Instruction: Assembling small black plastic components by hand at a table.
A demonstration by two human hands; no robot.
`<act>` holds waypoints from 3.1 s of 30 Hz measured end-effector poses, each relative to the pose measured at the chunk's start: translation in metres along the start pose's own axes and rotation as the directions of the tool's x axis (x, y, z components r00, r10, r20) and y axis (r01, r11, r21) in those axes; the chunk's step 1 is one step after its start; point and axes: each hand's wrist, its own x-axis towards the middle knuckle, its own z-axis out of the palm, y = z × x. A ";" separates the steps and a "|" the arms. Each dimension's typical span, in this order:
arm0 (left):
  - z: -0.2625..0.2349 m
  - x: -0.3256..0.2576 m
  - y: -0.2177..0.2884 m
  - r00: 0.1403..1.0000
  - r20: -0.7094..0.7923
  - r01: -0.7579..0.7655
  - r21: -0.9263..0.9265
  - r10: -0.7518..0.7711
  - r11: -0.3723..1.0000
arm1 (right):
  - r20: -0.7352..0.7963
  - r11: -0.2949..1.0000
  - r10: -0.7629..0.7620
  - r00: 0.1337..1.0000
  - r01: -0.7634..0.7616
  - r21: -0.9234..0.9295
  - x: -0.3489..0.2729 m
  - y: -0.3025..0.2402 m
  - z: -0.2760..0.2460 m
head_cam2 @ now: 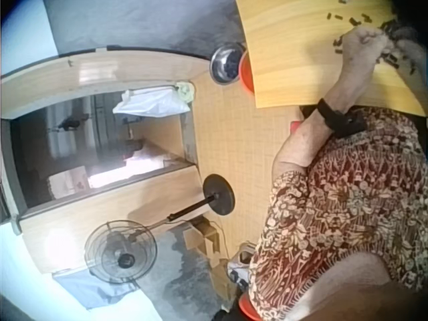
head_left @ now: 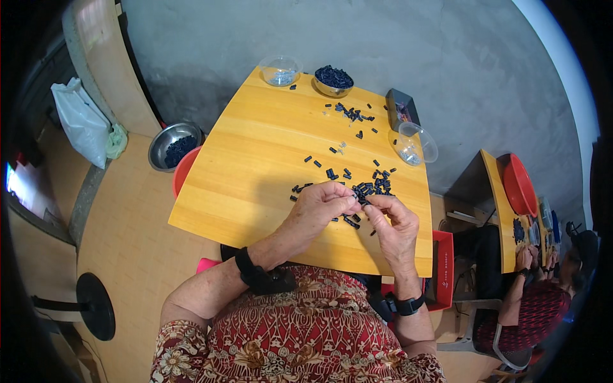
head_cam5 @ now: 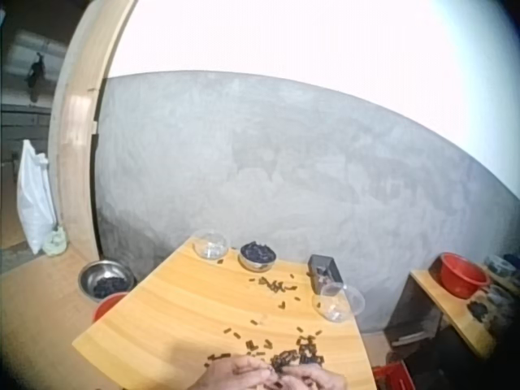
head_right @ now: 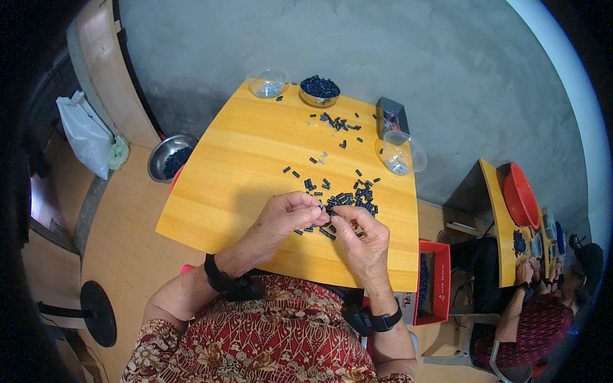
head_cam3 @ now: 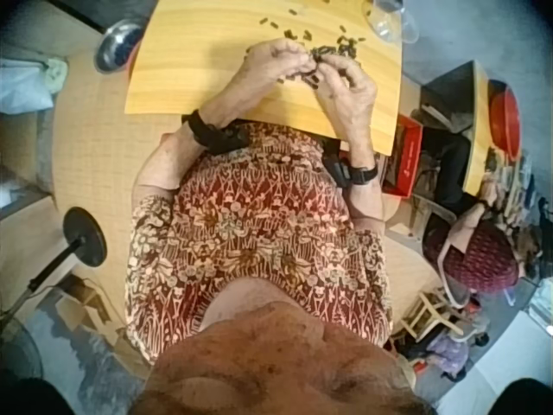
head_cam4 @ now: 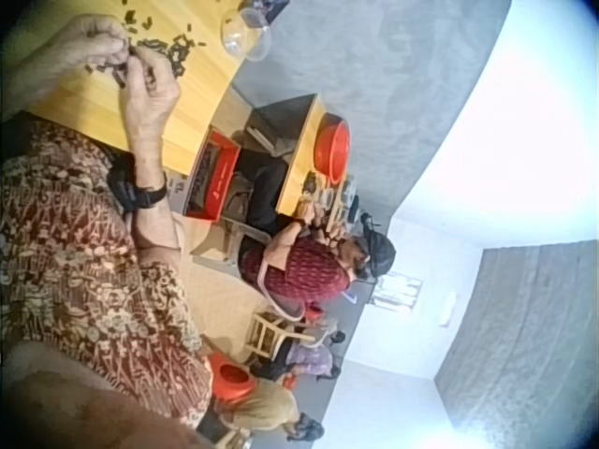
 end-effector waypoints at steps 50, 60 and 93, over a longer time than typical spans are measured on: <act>0.019 -0.011 0.016 0.996 0.092 -0.011 0.190 -0.007 0.982 | 0.045 0.935 -0.007 0.999 -0.009 0.355 0.003 -0.011 -0.015; 0.015 -0.010 0.011 0.993 0.119 -0.020 0.179 -0.002 0.984 | 0.073 0.948 -0.018 0.997 -0.006 0.318 0.004 -0.007 -0.016; 0.013 -0.008 0.009 0.989 0.144 -0.064 0.166 0.040 0.984 | 0.034 0.970 -0.089 0.995 0.079 0.230 0.003 -0.005 -0.013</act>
